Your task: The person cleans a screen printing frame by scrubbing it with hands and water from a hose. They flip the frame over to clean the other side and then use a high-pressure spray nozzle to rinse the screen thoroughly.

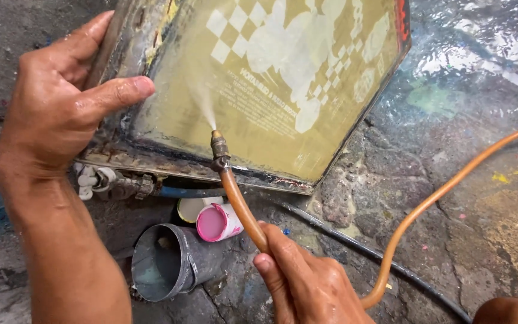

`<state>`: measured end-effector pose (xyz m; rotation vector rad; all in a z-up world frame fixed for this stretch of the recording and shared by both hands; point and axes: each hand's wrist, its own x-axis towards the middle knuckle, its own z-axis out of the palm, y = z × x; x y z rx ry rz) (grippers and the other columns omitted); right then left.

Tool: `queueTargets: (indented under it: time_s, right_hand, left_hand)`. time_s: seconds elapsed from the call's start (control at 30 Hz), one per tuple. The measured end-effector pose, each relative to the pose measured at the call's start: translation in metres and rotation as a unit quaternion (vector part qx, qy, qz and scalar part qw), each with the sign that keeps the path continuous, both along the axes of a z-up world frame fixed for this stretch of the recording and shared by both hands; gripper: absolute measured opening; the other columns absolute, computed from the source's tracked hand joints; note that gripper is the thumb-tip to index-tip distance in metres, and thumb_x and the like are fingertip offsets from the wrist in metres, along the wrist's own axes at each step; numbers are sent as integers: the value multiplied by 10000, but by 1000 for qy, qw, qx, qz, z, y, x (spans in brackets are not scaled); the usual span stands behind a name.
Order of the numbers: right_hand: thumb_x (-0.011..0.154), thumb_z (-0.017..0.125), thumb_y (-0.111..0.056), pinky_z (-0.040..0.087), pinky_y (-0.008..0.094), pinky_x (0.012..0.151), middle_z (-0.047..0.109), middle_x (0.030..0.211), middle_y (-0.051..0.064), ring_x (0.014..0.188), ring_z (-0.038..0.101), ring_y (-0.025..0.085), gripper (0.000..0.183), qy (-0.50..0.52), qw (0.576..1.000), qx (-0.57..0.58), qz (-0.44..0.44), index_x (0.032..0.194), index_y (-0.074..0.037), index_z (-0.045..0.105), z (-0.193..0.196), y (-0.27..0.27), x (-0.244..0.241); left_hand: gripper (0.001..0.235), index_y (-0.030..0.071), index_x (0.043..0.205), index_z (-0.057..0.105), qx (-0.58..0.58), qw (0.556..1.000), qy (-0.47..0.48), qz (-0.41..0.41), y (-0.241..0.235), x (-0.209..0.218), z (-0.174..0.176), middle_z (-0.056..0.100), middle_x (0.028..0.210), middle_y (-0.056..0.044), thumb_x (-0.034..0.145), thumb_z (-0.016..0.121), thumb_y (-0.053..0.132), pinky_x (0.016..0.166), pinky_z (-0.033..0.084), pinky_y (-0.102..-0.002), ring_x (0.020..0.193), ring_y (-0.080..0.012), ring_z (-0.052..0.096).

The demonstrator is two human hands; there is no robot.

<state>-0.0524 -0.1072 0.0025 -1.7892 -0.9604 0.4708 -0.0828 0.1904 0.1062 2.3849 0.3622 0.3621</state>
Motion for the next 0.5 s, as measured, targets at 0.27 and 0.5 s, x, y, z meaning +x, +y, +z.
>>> queueTargets:
  time_s: [0.27, 0.5]
  right_hand:
    - [1024, 528, -283, 455, 362, 463, 665, 783, 22, 490, 619, 252, 338, -1, 1000, -15, -1, 1318, -136, 605, -1, -5, 7]
    - [1023, 512, -293, 443, 375, 458, 715, 843, -24, 484, 617, 276, 308, 39, 999, -37, 3, 1291, -189, 623, 11, -1, 9]
  left_hand:
    - [716, -237, 1502, 351, 26, 1000, -9, 3, 6, 3, -5, 409, 1559, -334, 918, 737, -86, 1191, 369, -392, 1403, -320, 433]
    - [723, -245, 1507, 358, 45, 999, -19, 0, 18, -2, -13, 390, 1567, -332, 920, 755, -97, 1211, 339, -395, 1418, -308, 388]
